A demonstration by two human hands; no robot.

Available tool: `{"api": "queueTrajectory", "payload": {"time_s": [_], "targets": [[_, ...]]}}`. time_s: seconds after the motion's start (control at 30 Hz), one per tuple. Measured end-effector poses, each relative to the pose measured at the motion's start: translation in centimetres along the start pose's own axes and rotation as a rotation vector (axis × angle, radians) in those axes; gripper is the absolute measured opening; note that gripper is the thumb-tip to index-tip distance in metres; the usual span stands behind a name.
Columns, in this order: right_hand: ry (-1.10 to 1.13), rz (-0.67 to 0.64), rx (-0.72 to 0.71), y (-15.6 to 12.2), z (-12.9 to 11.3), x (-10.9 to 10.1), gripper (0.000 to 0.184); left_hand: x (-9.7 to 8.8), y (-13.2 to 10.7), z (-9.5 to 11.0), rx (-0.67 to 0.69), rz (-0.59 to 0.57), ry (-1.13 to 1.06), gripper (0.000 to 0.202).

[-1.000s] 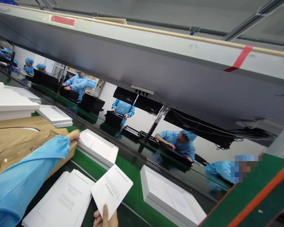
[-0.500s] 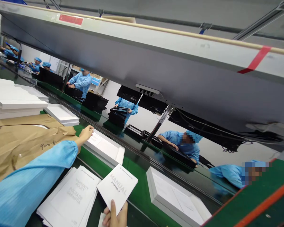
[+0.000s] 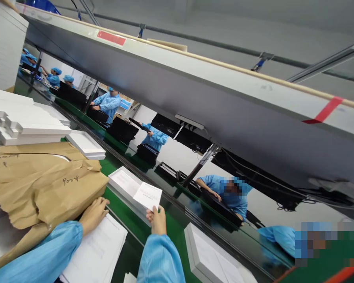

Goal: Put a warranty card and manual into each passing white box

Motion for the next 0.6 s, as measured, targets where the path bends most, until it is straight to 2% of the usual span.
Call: {"api": "queueTrajectory", "payload": {"time_s": [0.07, 0.17, 0.3, 0.47, 0.6], "targets": [[-0.006, 0.007, 0.073, 1.7, 1.3, 0.9, 0.01, 0.3, -0.3, -0.9, 0.018, -0.009, 0.038, 0.029], [-0.017, 0.025, 0.146, 3.3, 2.8, 1.8, 0.015, 1.2, -0.4, -1.8, -0.001, -0.045, 0.051, 0.029], [-0.025, 0.061, 0.135, 3.7, 3.3, 1.7, 0.021, 1.6, -0.4, -1.9, -0.014, -0.041, 0.042, 0.027], [-0.083, 0.076, 0.035, 2.0, 1.9, 0.5, 0.022, 1.2, 0.1, -2.1, -0.013, -0.005, -0.087, 0.022], [-0.206, 0.011, -0.028, -2.1, 1.2, 0.7, 0.03, 1.0, 0.7, -2.7, -0.03, -0.006, -0.194, 0.026]]}}
Point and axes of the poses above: each hand's wrist, its own y-axis towards the middle knuckle, its own x-axis out of the palm, z = x × y, the point moved 9 cm from there along y, towards the middle knuckle, and after that the axes turned 2 degrees about z, right-handed, at the moved point
